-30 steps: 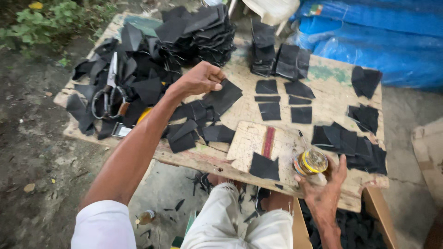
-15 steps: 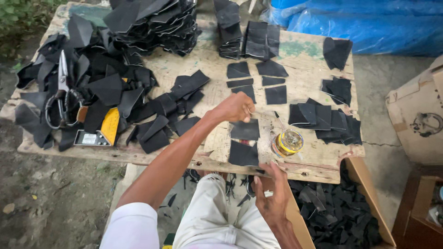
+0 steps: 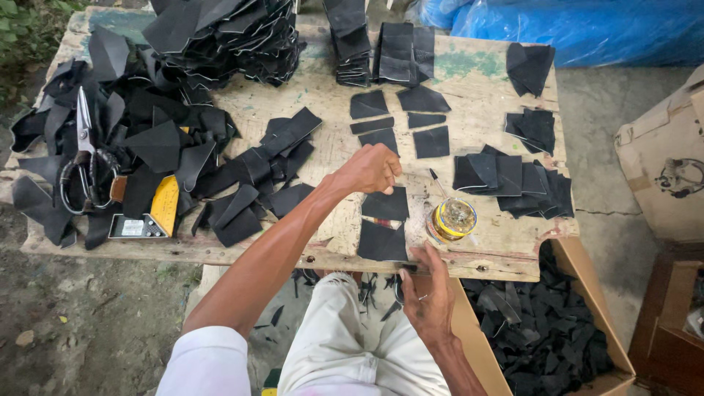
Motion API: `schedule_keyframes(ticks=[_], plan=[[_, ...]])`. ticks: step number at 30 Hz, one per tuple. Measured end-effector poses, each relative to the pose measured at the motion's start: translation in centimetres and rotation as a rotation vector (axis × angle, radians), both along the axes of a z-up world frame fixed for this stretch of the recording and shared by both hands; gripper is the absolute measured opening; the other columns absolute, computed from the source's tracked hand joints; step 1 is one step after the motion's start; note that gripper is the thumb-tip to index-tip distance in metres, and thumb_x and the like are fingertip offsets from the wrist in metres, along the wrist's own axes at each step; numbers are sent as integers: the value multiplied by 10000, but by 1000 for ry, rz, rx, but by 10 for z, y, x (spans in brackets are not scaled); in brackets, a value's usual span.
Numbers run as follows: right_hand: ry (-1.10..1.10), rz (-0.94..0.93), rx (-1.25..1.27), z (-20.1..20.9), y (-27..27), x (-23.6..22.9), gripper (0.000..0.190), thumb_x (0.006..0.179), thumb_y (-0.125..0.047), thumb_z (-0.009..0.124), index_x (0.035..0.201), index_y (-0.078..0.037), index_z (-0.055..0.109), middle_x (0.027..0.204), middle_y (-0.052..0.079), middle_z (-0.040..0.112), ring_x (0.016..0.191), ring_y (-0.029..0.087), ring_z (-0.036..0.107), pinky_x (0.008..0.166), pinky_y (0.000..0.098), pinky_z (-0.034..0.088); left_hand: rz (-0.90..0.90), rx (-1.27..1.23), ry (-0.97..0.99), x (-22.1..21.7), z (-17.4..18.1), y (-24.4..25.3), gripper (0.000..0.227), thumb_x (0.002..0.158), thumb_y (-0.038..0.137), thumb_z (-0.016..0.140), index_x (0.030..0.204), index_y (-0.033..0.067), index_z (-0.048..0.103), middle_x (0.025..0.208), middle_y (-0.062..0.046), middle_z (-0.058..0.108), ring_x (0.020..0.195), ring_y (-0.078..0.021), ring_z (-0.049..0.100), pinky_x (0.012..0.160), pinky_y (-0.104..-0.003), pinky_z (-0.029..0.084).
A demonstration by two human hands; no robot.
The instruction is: The person applies glue from a jar to the edges of leather pieces using their fingers and presses the pieces together on a wooden table.
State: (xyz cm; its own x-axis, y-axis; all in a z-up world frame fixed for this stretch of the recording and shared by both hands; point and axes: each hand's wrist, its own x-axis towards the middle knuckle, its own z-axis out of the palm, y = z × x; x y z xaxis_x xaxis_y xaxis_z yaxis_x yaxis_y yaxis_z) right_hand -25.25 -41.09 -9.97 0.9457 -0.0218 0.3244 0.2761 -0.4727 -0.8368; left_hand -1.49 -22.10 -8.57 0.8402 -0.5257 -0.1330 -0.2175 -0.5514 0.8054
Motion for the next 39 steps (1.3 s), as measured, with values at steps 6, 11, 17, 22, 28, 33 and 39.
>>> schedule_keyframes(ticks=[6,11,17,22,28,33,39], plan=[[25,-8,40,-3,-1,-1,701,867,50,723,1490,-7,407,1290,162,670,1186,240,672,1019,353,531,16,12,5,-3,-1,-1,334,669,-7,853,988,7,755,882,-85,800,852,-180,786,768,-303,598],[11,-18,4,-2,0,1,709,853,43,738,1482,-8,415,1285,162,665,1186,244,663,1017,350,517,8,-28,-26,-3,0,1,314,683,-36,816,989,-2,760,882,-97,801,848,-191,780,763,-310,591],[33,-21,54,-2,1,0,704,859,26,746,1482,-7,420,1291,155,664,1178,235,661,1002,338,522,101,-77,-25,-3,8,12,343,739,-151,571,1031,-65,730,886,-160,796,836,-218,800,738,-337,610],[27,-27,33,-1,2,0,700,856,20,751,1478,-5,431,1289,159,664,1179,238,656,1011,343,513,84,-18,35,-3,10,18,350,737,-142,636,1053,-40,747,945,-149,792,892,-222,784,754,-337,610],[-9,-31,1,-1,3,1,707,851,11,758,1477,0,431,1276,155,664,1190,251,646,1032,359,493,40,-63,37,-9,7,21,270,779,-80,717,1043,-40,754,943,-139,803,922,-216,791,808,-339,598],[-1,-46,-32,2,3,2,704,839,7,766,1466,-2,446,1257,157,679,1197,271,630,1043,377,478,54,-36,81,-10,10,22,271,794,-46,734,1064,-24,750,946,-131,800,915,-215,780,790,-344,591],[-11,-16,12,3,2,1,688,862,6,751,1473,-3,435,1267,157,673,1186,260,652,1033,358,497,49,-50,72,-11,8,23,269,788,-40,739,1056,-23,757,945,-130,803,916,-208,784,796,-334,595]])
